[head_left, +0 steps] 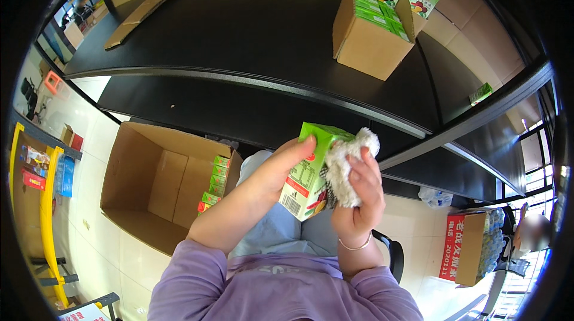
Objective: The person sits at a table and wipes green product boxes with a white cloth. They pick up each box from a larger cardboard carton, wipe all sides, and place the cleaned boxes into a second carton on the table.
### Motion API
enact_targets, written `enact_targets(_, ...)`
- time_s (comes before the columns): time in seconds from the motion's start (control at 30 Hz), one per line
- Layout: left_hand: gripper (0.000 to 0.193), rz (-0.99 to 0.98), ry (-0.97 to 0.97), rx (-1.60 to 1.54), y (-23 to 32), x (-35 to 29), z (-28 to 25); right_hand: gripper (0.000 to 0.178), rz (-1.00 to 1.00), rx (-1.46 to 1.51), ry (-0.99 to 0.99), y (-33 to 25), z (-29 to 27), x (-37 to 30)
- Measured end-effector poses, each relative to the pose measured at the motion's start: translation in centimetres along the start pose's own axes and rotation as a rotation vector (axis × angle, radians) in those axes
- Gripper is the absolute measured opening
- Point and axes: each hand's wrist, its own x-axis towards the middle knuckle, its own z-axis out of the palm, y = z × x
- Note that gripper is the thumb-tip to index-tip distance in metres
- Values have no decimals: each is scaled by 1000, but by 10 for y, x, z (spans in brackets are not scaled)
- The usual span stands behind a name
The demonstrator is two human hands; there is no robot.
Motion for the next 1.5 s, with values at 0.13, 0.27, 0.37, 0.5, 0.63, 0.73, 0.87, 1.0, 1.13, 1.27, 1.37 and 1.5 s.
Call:
enact_targets(0.13,44,39,-181,208,1,6,-12,29,31,3,-10,0,3,11)
enact_targets(0.27,41,33,-85,112,4,6,-9,41,37,-15,-108,1,4,8)
enact_targets(0.37,48,44,-5,367,3,3,-7,44,19,-57,-141,0,6,3)
enact_targets(0.5,61,104,-59,397,-1,9,-17,40,1,-90,-199,-6,4,5)
enact_targets(0.63,73,88,-35,282,4,12,-14,32,14,-102,-272,-12,4,3)
enact_targets(0.73,83,94,-37,254,9,16,-16,28,0,-83,-298,-15,4,-2)
enact_targets(0.87,86,114,-32,161,17,14,-11,24,-30,-45,-322,-17,6,-7)
enact_targets(1.0,80,129,-99,24,26,10,-5,21,-82,-37,-378,-18,3,-10)
enact_targets(1.13,82,153,-151,-22,30,10,-7,20,-105,-10,-438,-20,-1,-9)
enact_targets(1.27,92,133,-134,-86,26,11,-9,21,-91,49,-431,-19,-4,-11)
enact_targets(1.37,94,98,-79,-29,21,11,-7,22,-20,140,-349,-15,-4,-16)
enact_targets(1.5,90,93,-207,28,17,12,-5,19,72,259,-200,-13,-4,-17)
